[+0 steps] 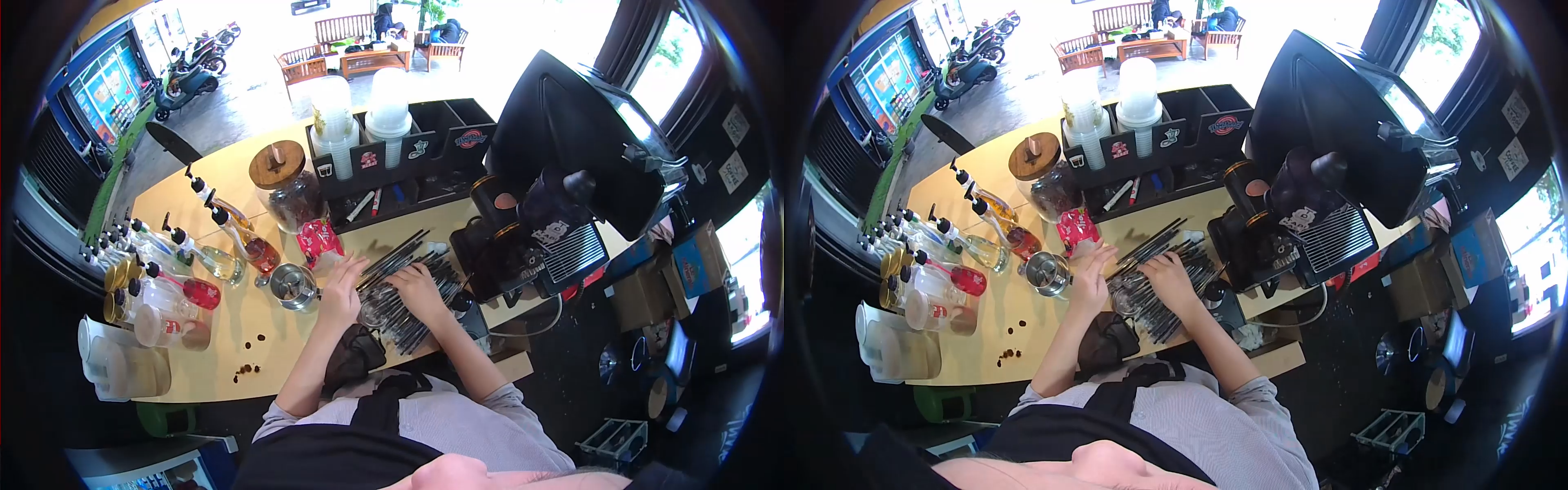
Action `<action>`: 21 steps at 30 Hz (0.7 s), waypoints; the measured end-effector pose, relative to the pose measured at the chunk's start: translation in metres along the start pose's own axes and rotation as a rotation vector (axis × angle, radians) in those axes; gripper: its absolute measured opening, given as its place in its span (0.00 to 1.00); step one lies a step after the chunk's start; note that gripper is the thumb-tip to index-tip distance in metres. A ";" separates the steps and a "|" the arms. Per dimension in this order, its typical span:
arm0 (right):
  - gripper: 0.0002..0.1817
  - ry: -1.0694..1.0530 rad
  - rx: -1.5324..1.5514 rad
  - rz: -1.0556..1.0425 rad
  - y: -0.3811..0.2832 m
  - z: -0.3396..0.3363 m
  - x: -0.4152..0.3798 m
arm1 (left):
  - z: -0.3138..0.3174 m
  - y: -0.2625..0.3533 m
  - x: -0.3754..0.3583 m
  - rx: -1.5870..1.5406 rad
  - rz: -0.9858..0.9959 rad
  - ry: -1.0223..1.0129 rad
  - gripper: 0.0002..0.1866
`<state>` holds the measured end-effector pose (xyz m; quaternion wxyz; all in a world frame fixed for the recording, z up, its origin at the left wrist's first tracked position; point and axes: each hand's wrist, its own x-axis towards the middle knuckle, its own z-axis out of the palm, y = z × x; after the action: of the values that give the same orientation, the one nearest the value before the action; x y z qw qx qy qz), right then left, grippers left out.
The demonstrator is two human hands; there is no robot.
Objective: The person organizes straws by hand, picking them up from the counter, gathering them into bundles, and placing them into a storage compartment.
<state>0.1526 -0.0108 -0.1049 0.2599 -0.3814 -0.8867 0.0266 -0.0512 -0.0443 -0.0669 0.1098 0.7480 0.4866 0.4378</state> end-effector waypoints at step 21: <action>0.13 0.207 0.790 0.367 -0.030 -0.095 0.051 | -0.008 0.018 0.029 -0.239 -0.121 -0.185 0.31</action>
<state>0.1490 -0.0109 0.0074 0.4641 -0.4047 -0.6953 0.3706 -0.0418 -0.0320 -0.0354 0.2685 0.7360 0.4631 0.4143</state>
